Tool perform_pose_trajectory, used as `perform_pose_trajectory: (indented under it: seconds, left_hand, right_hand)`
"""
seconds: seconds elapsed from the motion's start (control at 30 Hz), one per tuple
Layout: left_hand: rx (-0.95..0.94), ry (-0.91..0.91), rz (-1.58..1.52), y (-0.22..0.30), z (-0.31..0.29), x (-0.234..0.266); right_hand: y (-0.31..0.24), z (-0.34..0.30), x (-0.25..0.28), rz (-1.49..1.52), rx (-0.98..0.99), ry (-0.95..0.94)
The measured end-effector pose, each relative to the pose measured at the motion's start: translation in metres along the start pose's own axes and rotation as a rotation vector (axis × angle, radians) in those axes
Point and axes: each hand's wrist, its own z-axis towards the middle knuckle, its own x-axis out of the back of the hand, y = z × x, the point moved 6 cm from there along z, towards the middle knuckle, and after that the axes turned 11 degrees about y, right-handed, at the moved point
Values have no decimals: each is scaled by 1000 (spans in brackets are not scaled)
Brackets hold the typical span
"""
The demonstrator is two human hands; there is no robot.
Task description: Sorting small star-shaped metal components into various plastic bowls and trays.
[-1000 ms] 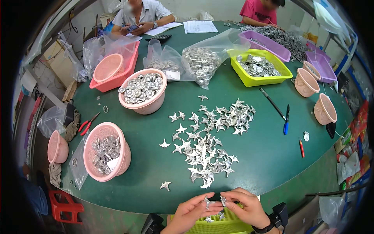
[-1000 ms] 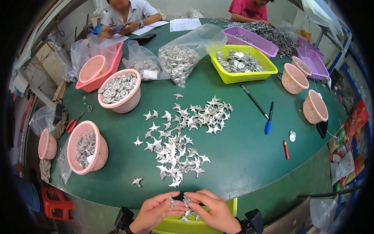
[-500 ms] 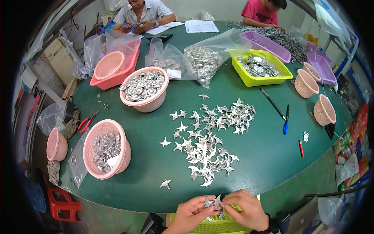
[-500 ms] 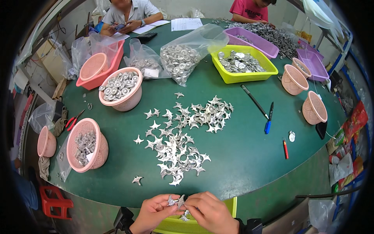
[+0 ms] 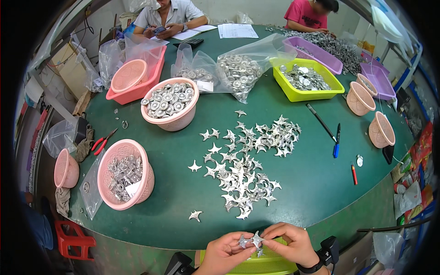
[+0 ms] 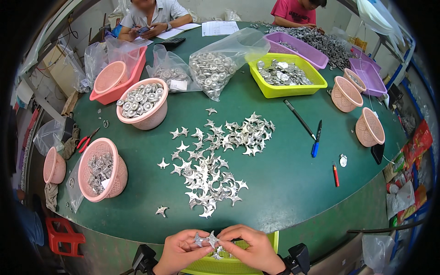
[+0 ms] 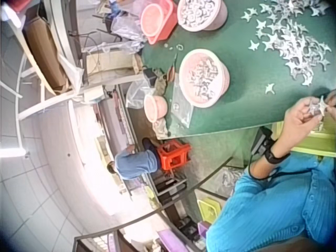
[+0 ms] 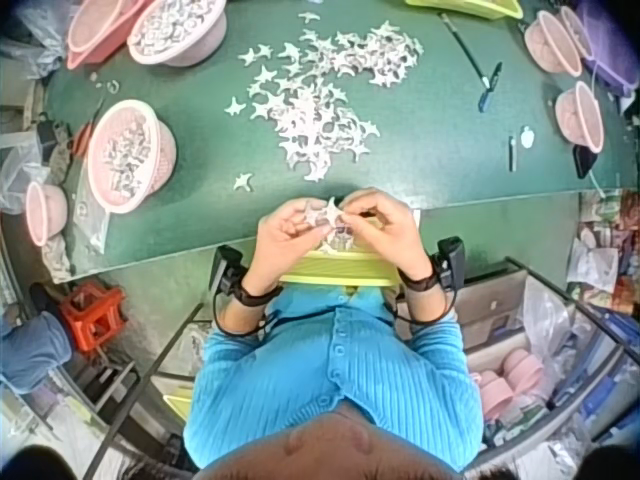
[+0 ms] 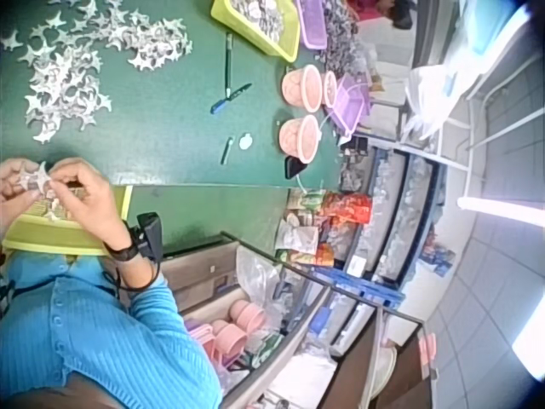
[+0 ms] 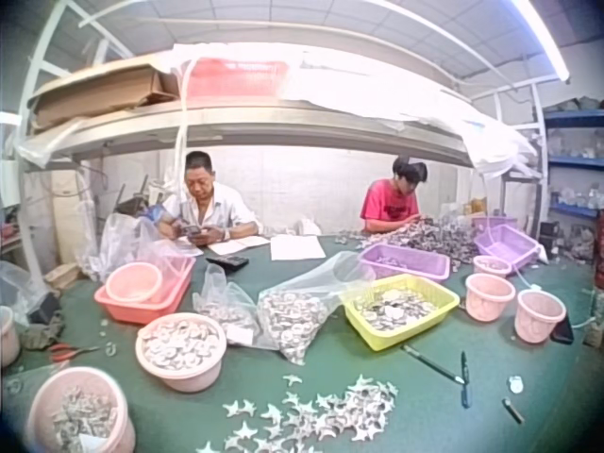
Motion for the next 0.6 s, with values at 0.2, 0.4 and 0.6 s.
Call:
perform_pose_trajectory:
  seconds: [0.2,0.4,0.6]
  left_hand:
    - [-1,18,4,0,-2,0]
    - [-105,150,207,5,-2,5]
    - [-186,145,308,11,2,-1]
  right_hand:
    - [2,0,-1,127,-12,-65]
    - [-1,-2,-3,199,20,-26]
    - [2,0,-3,322,-30,23]
